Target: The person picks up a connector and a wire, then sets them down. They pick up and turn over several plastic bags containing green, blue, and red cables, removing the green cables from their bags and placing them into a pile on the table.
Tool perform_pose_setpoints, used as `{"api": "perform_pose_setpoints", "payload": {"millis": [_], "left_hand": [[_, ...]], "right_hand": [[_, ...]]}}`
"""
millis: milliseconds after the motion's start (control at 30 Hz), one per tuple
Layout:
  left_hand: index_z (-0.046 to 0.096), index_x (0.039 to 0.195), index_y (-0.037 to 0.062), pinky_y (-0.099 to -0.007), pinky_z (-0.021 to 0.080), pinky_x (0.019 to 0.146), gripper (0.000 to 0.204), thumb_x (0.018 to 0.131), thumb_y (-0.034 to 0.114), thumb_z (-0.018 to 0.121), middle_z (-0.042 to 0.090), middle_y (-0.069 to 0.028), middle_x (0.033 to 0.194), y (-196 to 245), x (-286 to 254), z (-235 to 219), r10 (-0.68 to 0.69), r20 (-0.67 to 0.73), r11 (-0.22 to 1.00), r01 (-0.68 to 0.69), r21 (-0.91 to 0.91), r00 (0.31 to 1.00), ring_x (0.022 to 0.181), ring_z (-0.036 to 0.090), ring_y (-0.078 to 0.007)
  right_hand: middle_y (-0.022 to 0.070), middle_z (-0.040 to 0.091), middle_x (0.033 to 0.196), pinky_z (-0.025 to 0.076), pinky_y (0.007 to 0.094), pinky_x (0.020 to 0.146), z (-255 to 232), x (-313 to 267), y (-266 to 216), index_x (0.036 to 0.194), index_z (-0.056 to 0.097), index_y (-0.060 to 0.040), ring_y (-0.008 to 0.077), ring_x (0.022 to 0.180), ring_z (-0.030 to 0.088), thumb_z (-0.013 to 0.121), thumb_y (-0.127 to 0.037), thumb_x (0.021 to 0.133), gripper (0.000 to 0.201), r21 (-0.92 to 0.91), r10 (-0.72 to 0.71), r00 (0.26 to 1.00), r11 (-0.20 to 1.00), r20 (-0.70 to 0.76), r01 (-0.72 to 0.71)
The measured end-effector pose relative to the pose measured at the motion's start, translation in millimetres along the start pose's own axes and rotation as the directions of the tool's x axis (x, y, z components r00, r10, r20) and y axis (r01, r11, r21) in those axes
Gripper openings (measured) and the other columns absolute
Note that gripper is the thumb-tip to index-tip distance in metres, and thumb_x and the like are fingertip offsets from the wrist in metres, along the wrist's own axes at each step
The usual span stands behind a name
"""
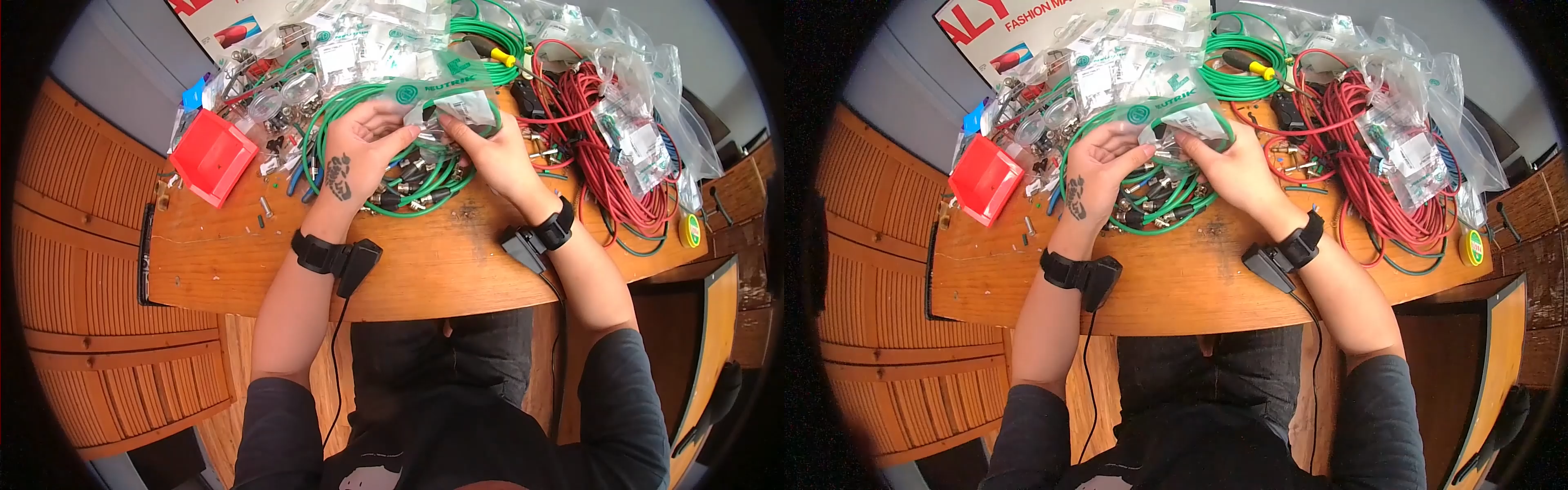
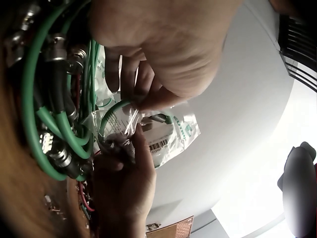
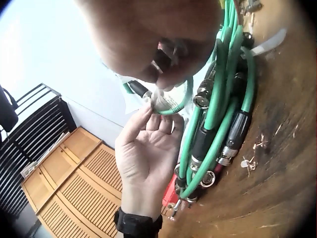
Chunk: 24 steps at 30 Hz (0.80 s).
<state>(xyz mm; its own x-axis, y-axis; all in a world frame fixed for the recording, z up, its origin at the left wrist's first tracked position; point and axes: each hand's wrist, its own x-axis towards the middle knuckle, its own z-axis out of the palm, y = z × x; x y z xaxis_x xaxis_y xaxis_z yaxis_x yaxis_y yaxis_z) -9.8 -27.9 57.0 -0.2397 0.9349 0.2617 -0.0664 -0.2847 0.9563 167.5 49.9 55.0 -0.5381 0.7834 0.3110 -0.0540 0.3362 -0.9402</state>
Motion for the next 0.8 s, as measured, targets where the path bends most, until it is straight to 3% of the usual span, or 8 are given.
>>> {"api": "perform_pose_setpoints", "payload": {"millis": [100, 200, 333, 433, 500, 533, 600, 800], "left_hand": [[0.064, 0.102, -0.0069, -0.0251, 0.052, 0.080, 0.020, 0.081, -0.007, 0.067, 0.068, -0.0099, 0.098, -5.1, -1.2, -1.4, -0.038, 0.008, 0.999, 0.038, 0.003, 0.999, 0.089, 0.065, -0.0131], [0.067, 0.100, -0.0072, -0.0243, 0.051, 0.078, 0.019, 0.080, -0.007, 0.065, 0.069, -0.0076, 0.095, -6.4, 0.6, -1.3, 0.073, 0.072, 0.997, -0.074, 0.018, 0.995, 0.086, 0.065, -0.0120], [0.067, 0.099, -0.0044, -0.0240, 0.050, 0.076, 0.021, 0.079, -0.008, 0.063, 0.068, -0.0028, 0.094, -2.1, -2.7, -1.8, -0.015, 0.095, 0.998, 0.010, 0.054, 0.995, 0.086, 0.063, -0.0097], [0.063, 0.097, -0.0013, -0.0248, 0.050, 0.074, 0.018, 0.079, -0.006, 0.065, 0.067, -0.0015, 0.088, -1.7, 0.0, 3.9, 0.112, 0.075, 0.991, -0.117, 0.064, 0.991, 0.082, 0.064, -0.0102], [0.057, 0.098, -0.0001, -0.0237, 0.049, 0.073, 0.018, 0.083, -0.007, 0.063, 0.063, -0.0057, 0.087, -0.2, -1.4, 10.9, 0.312, -0.061, 0.903, -0.276, 0.330, 0.948, 0.081, 0.062, -0.0112], [0.057, 0.098, -0.0001, -0.0237, 0.049, 0.073, 0.018, 0.083, -0.007, 0.063, 0.063, -0.0057, 0.087, 2.1, -3.5, 10.8, 0.311, -0.064, 0.903, -0.274, 0.329, 0.948, 0.081, 0.062, -0.0112], [0.060, 0.091, 0.0029, -0.0267, 0.051, 0.069, 0.019, 0.077, -0.003, 0.071, 0.066, -0.0058, 0.082, 6.8, -8.1, 10.8, 0.335, -0.124, 0.750, -0.185, 0.635, 0.934, 0.078, 0.065, -0.0135], [0.062, 0.093, -0.0003, -0.0270, 0.050, 0.065, 0.019, 0.079, 0.007, 0.074, 0.066, -0.0078, 0.083, 9.7, -8.6, 11.7, 0.504, 0.082, 0.693, -0.459, 0.555, 0.860, 0.073, 0.063, -0.0139]], "right_hand": [[0.0003, 0.069, 0.088, 0.049, 0.0210, 0.054, 1.1, -2.4, -2.1, 0.111, 0.067, -0.0052, 0.0053, 0.073, 0.060, 0.063, -0.014, 0.092, 0.021, 0.057, 0.121, 0.992, 0.991, 0.037, -0.123], [0.0012, 0.069, 0.093, 0.050, 0.0220, 0.054, 0.0, -0.9, 3.5, 0.112, 0.067, -0.0058, 0.0058, 0.078, 0.061, 0.061, -0.011, 0.092, 0.021, 0.177, 0.041, 0.998, 0.983, 0.047, -0.048], [0.0017, 0.068, 0.097, 0.049, 0.0218, 0.054, -9.5, 1.4, 8.7, 0.112, 0.066, -0.0058, 0.0064, 0.081, 0.061, 0.061, -0.012, 0.092, 0.022, 0.109, 0.138, 0.977, 0.982, 0.163, -0.156], [0.0008, 0.067, 0.099, 0.046, 0.0199, 0.054, -13.3, 2.2, -0.5, 0.115, 0.060, -0.0076, 0.0080, 0.087, 0.061, 0.061, -0.016, 0.091, 0.026, 0.286, 0.233, 0.940, 0.910, 0.250, -0.302], [0.0003, 0.067, 0.099, 0.046, 0.0201, 0.055, -18.9, 4.2, -1.2, 0.115, 0.060, -0.0081, 0.0081, 0.088, 0.061, 0.062, -0.016, 0.090, 0.027, 0.336, 0.262, 0.925, 0.875, 0.276, -0.348], [-0.0003, 0.067, 0.099, 0.046, 0.0203, 0.055, -20.4, 4.4, -1.8, 0.116, 0.060, -0.0086, 0.0082, 0.090, 0.061, 0.062, -0.016, 0.089, 0.028, 0.384, 0.290, 0.908, 0.835, 0.302, -0.394], [0.0001, 0.066, 0.100, 0.048, 0.0227, 0.059, -20.2, 3.0, -5.9, 0.117, 0.060, -0.0089, 0.0096, 0.093, 0.060, 0.062, -0.017, 0.088, 0.030, 0.379, 0.343, 0.896, 0.818, 0.282, -0.432], [0.0048, 0.062, 0.115, 0.055, 0.0324, 0.071, -13.8, 1.1, -6.1, 0.126, 0.054, -0.0079, 0.0147, 0.102, 0.059, 0.060, -0.028, 0.094, 0.038, 0.464, 0.277, 0.911, 0.792, 0.307, -0.397]]}}
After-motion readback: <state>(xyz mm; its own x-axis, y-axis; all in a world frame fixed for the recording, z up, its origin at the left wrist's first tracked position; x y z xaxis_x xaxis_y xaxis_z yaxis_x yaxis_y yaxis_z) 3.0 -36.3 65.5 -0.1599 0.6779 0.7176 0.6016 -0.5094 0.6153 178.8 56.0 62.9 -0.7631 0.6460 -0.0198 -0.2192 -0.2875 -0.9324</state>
